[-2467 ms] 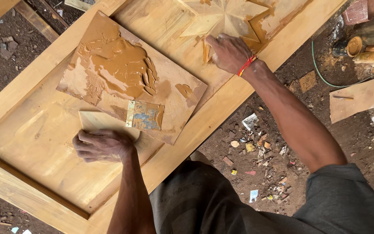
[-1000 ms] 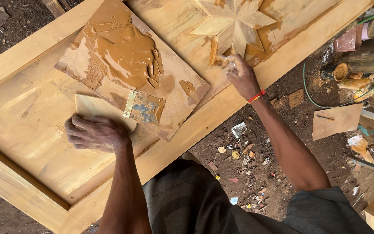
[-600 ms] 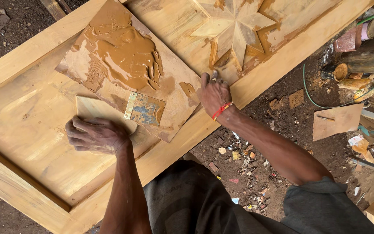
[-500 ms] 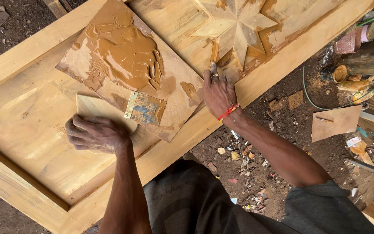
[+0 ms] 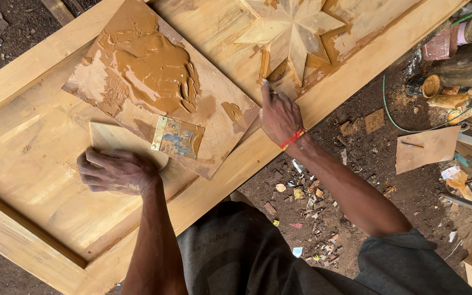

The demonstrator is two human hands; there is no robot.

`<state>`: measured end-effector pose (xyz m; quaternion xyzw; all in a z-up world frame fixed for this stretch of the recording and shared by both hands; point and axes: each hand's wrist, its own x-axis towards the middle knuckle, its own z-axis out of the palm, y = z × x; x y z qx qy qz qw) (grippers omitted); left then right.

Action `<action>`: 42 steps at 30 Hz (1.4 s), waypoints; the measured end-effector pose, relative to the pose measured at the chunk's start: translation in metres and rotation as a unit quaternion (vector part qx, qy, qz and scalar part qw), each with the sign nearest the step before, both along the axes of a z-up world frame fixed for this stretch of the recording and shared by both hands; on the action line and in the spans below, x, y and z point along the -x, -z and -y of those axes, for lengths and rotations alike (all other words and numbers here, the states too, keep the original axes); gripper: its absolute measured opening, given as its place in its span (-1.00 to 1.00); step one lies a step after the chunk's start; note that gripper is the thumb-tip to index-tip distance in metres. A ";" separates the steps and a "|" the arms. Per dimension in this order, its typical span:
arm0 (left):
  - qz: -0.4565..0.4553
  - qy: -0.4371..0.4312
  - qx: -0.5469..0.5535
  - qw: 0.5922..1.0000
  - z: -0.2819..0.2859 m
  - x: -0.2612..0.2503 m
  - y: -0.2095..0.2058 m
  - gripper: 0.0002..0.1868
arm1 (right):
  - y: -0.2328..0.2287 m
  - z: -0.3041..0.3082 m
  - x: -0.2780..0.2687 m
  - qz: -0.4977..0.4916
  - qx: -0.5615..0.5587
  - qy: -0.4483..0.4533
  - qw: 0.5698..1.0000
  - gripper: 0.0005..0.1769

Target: The person applies a brown paste to a star-shaped wooden carving on a workbench using a small tool. They spread the paste into the crevices of the carving, occasionally dipping the tool into a larger pile of paste on a separate board.

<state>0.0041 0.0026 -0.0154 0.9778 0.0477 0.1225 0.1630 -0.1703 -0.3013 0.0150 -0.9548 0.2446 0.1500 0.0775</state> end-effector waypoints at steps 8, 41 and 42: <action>0.005 -0.002 -0.006 1.000 -0.001 0.002 0.000 -0.75 | 0.003 0.013 0.003 0.130 -0.308 0.318 0.887 -0.59; 0.021 0.003 -0.003 1.000 -0.001 0.001 -0.005 -0.77 | -0.003 0.017 0.008 0.125 0.036 -0.103 0.986 -0.33; 0.024 0.005 0.001 1.000 0.001 0.001 -0.005 -0.76 | -0.007 0.014 0.006 0.107 0.105 -0.126 0.981 -0.40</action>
